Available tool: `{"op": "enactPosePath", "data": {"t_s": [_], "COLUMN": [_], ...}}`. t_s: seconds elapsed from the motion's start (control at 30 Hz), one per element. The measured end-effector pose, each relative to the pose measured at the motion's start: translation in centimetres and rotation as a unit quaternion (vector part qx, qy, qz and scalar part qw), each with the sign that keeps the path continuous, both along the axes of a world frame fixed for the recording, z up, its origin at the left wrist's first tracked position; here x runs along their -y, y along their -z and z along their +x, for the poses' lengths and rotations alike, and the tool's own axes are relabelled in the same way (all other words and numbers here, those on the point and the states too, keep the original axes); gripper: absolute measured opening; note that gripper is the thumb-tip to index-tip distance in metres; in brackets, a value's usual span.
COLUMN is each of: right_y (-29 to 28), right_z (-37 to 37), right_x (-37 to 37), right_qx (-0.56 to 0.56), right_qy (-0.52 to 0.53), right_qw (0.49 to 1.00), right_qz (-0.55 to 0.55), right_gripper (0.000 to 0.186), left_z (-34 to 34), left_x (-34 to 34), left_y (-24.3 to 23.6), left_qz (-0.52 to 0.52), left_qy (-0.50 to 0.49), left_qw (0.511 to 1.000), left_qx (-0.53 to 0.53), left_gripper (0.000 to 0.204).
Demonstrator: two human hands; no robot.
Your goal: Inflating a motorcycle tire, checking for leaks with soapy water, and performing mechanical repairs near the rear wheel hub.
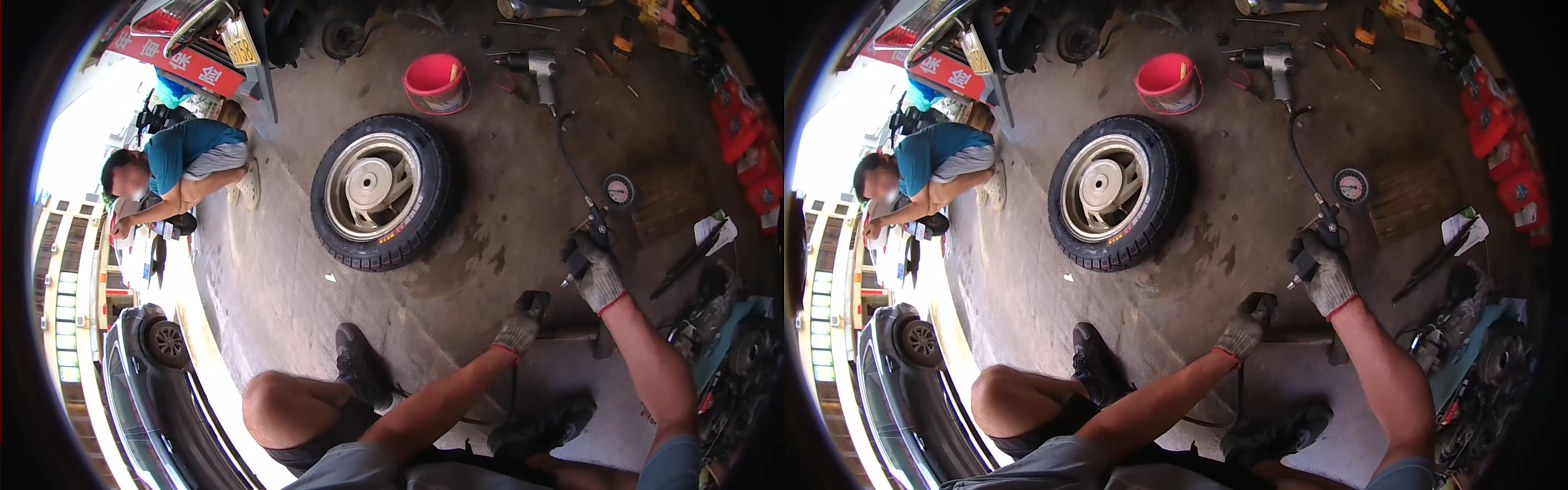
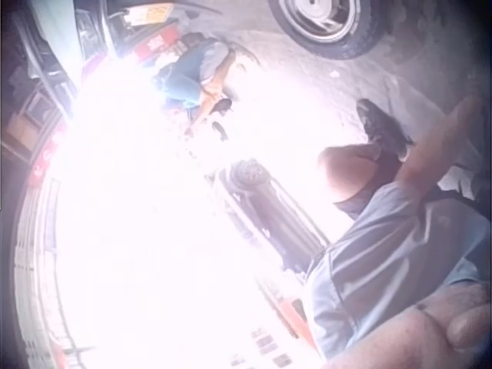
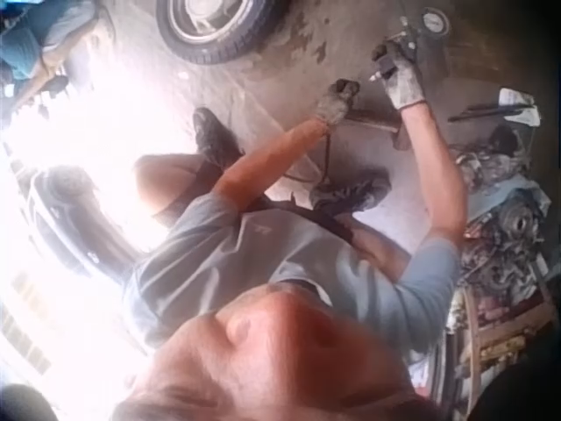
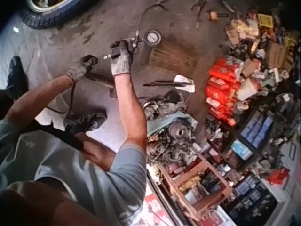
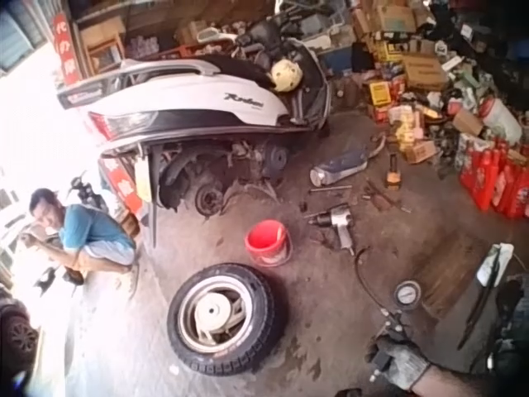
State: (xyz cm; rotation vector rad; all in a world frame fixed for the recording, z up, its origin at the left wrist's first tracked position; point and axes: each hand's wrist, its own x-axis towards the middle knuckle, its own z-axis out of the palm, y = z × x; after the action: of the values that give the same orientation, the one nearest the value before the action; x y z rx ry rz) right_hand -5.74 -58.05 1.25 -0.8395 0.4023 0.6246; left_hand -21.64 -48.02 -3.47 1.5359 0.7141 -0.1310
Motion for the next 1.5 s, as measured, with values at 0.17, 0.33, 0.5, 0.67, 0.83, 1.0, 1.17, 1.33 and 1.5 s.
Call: {"op": "enactPosePath", "data": {"t_s": [0.17, 0.33, 0.5, 0.67, 0.83, 1.0, 1.17, 1.33, 1.5], "right_y": [-7.4, -20.7, -30.5, -36.3, -39.0, -34.4, -33.3, -34.3, -35.3], "right_z": [0.6, -7.5, -25.3, -48.4, -64.9, -67.2, -57.9, -46.3, -39.5], "right_x": [6.2, 23.1, 37.2, 40.7, 36.2, 40.4, 52.5, 66.5, 79.2], "right_qx": [0.142, 0.104, -0.023, -0.399, -0.246, -0.024, 0.011, 0.128, 0.255], "right_qy": [-0.114, -0.144, -0.178, -0.104, 0.497, 0.736, 0.734, 0.795, 0.661], "right_qw": [0.963, 0.894, 0.843, 0.704, 0.724, 0.58, 0.52, 0.508, 0.611], "right_qz": [-0.201, -0.412, -0.507, -0.578, -0.41, -0.348, -0.437, -0.306, -0.354], "right_gripper": [0.014, 0.017, 0.027, 0.013, 0.016, 0.014, 0.02, 0.021, 0.017], "left_z": [2.6, 4.6, 8.7, 13.6, 13.4, 13.6, 13.5, 12.1, 7.6], "left_x": [-7.0, -11.0, -13.0, -15.0, -16.1, -15.3, -13.0, -11.0, -10.6], "left_y": [4.9, 5.9, 2.6, 2.5, 2.1, 1.4, 0.4, -0.5, -2.6], "left_qz": [0.061, 0.088, 0.448, 0.172, 0.229, 0.265, 0.29, 0.303, 0.345], "left_qy": [-0.016, 0.087, 0.307, 0.4, 0.4, 0.4, 0.401, 0.402, 0.522], "left_qw": [0.984, 0.986, 0.833, 0.882, 0.861, 0.841, 0.822, 0.808, 0.713], "left_qx": [0.167, 0.111, -0.102, -0.18, -0.214, -0.251, -0.281, -0.307, -0.316], "left_gripper": [0.026, 0.045, 0.028, 0.022, 0.021, 0.019, 0.018, 0.016, 0.015]}}
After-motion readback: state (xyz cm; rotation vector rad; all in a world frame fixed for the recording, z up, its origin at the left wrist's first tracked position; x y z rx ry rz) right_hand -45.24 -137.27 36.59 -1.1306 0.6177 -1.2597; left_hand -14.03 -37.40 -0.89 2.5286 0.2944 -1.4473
